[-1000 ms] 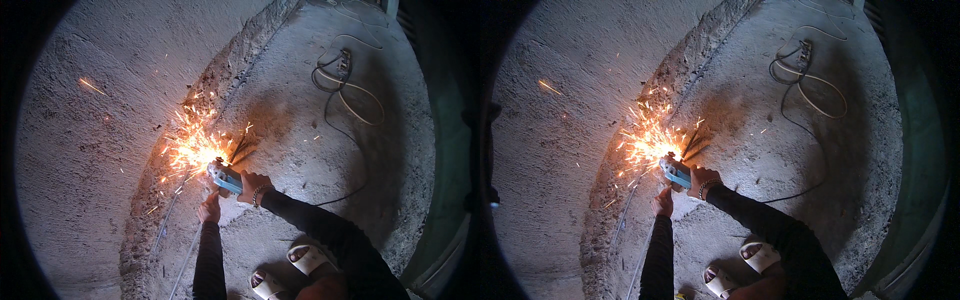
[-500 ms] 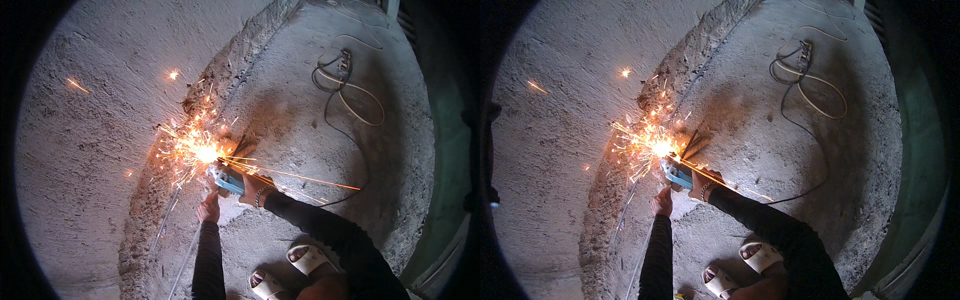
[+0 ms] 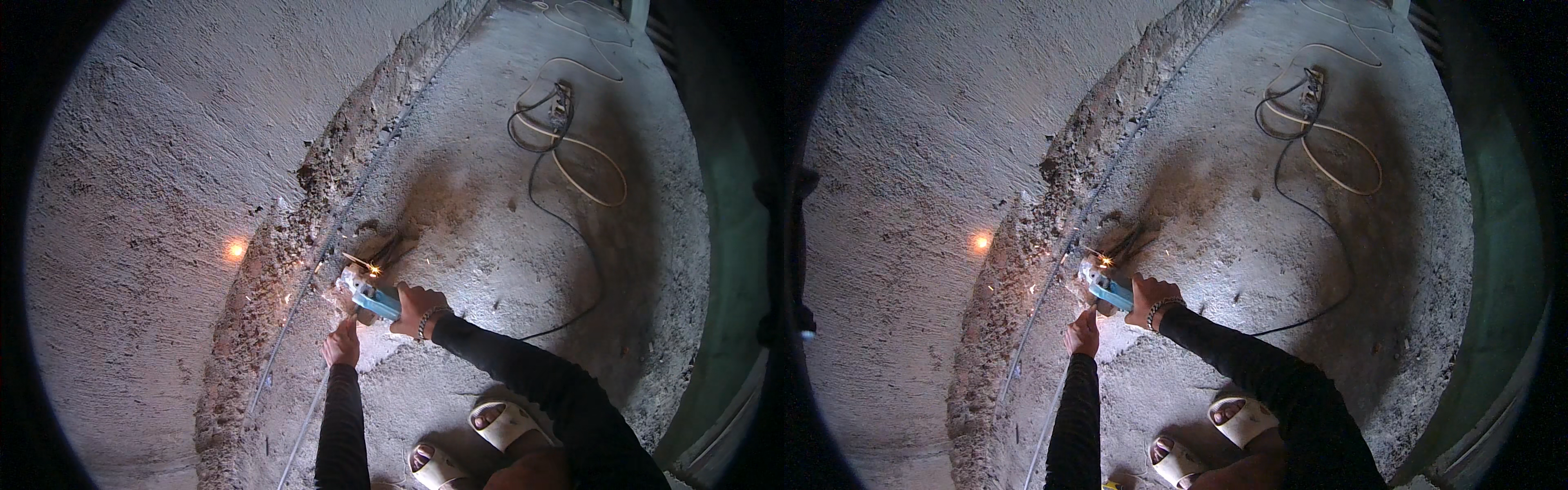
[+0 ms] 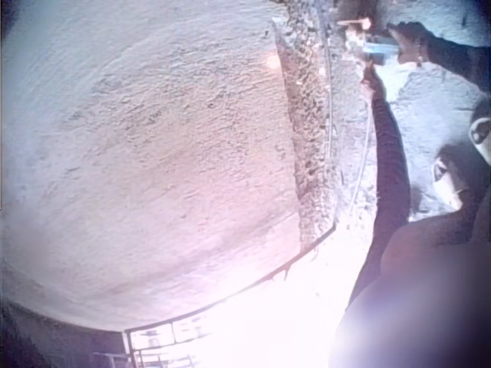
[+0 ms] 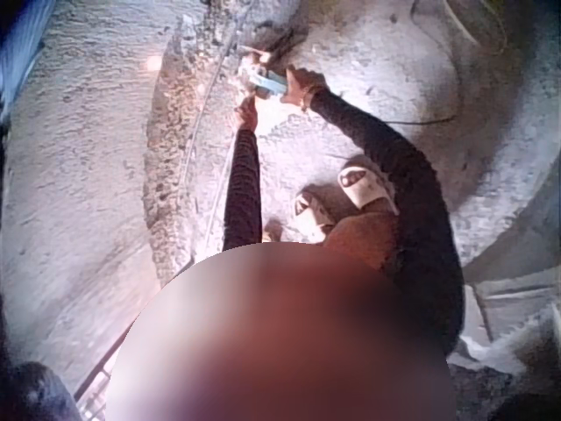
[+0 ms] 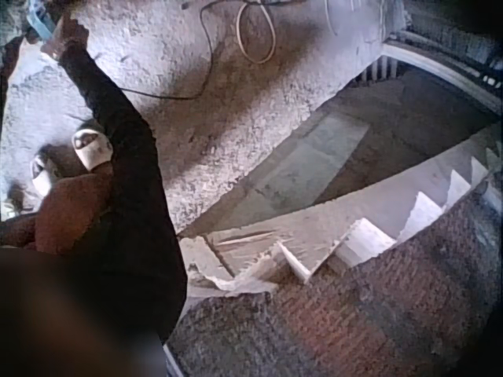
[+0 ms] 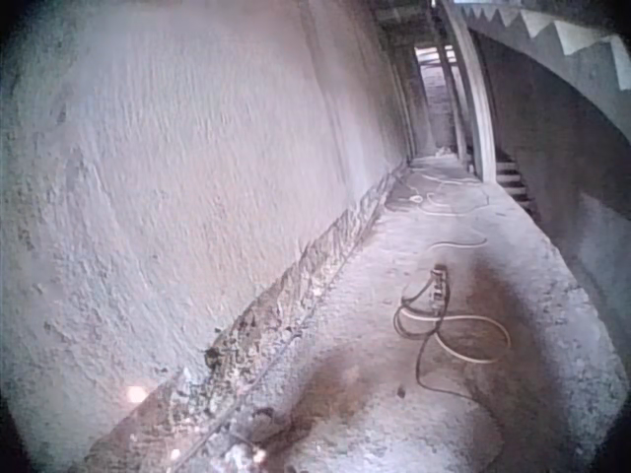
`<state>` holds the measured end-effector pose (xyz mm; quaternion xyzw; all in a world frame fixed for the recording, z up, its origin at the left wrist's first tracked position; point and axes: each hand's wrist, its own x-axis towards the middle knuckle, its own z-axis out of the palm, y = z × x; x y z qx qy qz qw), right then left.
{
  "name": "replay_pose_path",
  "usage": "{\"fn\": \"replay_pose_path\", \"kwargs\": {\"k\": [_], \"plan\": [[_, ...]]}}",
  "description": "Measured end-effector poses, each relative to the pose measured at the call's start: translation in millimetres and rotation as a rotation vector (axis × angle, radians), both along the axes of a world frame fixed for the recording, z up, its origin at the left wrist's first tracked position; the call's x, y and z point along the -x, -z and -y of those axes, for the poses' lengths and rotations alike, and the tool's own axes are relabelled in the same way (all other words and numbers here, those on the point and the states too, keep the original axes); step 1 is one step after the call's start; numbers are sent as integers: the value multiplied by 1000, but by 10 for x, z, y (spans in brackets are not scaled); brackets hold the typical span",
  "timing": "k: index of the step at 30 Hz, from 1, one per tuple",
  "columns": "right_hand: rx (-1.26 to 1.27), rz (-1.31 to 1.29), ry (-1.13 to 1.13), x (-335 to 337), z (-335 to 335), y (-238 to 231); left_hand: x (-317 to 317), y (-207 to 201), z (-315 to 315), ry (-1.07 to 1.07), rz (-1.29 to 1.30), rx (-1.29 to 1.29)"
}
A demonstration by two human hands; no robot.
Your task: The person uses an angle grinder to cut several metal rods placed on bricks on the floor. They repeatedly position each rod, cut it, and remove the cut pieces. Another person is present nearby but does not assist with the cutting.
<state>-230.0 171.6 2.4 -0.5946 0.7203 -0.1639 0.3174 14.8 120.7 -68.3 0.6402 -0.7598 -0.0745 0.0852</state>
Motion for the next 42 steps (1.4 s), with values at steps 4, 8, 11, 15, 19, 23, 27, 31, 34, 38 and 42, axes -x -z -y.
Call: {"fn": "replay_pose_path", "kwargs": {"k": [4,8,11,15,19,23,27,31,34,38,42], "plan": [[-9,33,22,48,-88,-11,53,-142,-41,-55,4,-91],[-4,16,42,152,-274,-119,291,-376,-311,-70,-171,449],[22,-37,69,203,-470,-193,694,-463,-890,-168,-949,151],[2,-63,104,189,-708,-218,1375,-457,-1201,-318,-1451,-544],[-10,-112,118,197,-894,-203,1653,-536,-1178,-501,-1279,-585],[20,-115,118,249,-1044,-196,1814,-413,-1262,-476,-1192,-441],[-35,-125,140,262,-1128,-212,1827,-226,-1440,-205,-1017,-338],[-87,-173,199,202,-1176,-269,1845,-283,-1519,-356,-1125,-484],[-102,-162,208,222,-1247,-280,1789,-406,-1563,-327,-1105,-563],[131,28,117,342,-1420,-192,1703,-527,-1636,-251,-1370,-536],[4,776,191,510,-1594,-154,1663,-614,-1716,-150,-1595,-640]]}}
